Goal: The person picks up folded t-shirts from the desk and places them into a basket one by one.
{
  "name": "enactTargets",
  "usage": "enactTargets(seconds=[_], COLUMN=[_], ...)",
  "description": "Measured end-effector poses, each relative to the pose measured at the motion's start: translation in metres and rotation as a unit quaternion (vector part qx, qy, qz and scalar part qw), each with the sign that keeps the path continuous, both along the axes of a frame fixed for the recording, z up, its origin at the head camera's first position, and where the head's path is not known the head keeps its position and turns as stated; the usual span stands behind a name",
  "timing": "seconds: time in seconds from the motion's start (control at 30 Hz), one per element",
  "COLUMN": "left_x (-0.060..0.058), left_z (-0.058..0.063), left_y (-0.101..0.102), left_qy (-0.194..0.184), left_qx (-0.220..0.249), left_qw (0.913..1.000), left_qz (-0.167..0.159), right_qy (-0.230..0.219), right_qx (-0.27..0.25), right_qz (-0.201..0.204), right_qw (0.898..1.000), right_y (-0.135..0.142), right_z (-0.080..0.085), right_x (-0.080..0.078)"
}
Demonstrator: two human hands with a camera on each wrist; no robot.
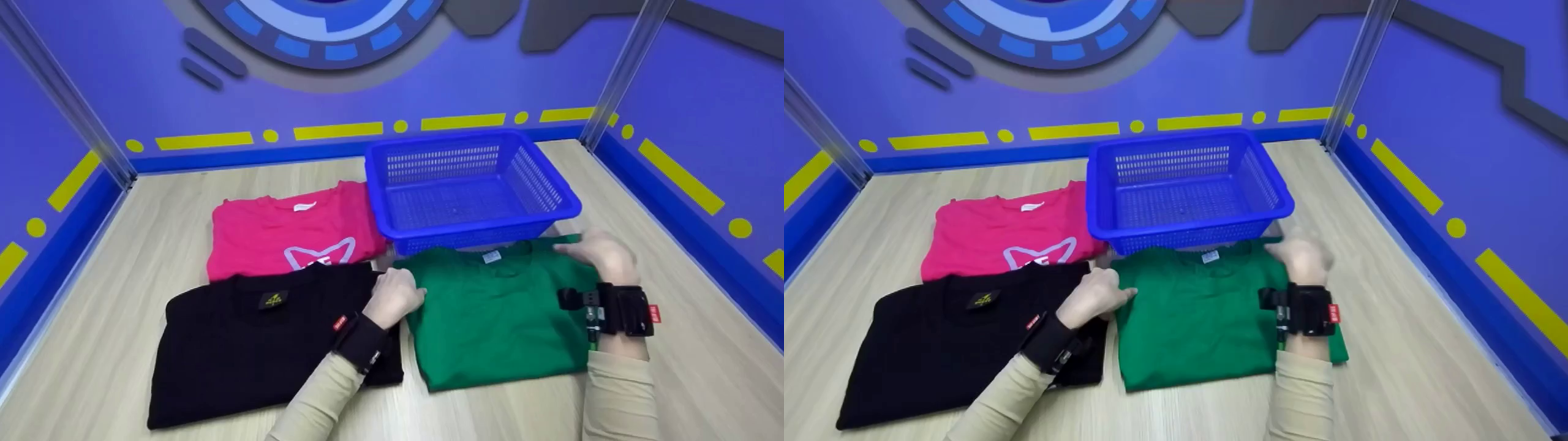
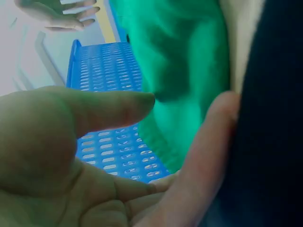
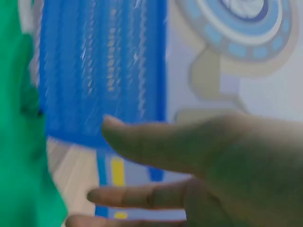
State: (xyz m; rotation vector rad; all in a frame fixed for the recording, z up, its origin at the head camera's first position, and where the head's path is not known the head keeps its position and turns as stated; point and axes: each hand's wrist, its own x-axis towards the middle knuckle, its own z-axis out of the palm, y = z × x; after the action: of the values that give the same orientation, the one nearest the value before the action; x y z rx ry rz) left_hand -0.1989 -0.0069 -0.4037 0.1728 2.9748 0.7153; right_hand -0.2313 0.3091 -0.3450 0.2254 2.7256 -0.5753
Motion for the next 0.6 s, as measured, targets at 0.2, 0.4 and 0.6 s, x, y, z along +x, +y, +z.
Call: enactTargets(seconds=[0.2,0.4,0.6], left_x=[-0.004,-0.009,-0.009], left_z=[-0.001,-0.006,-0.015], left_y=[0.005,0.008,0.013], left_qy=[-0.075,-0.171,-0.281], left_qx=[0.039,0.158,0.369], left_qw=[0.9963,0.9724,0.8858], left_qz=[-0.009,-0.009,0.022], right_qy=[-0.026,-0.03,-0.048], right_qx=[0.001,-0.055,-0.083], right_qz=[-0.066,-0.113,-0.117], right_qw=[0.998,0.992,0.989], right_y=[0.026,0.033,0.034], right_z=[-0.017,-0.031,-0.037], right_x=[0.002,-0.001,-0.005])
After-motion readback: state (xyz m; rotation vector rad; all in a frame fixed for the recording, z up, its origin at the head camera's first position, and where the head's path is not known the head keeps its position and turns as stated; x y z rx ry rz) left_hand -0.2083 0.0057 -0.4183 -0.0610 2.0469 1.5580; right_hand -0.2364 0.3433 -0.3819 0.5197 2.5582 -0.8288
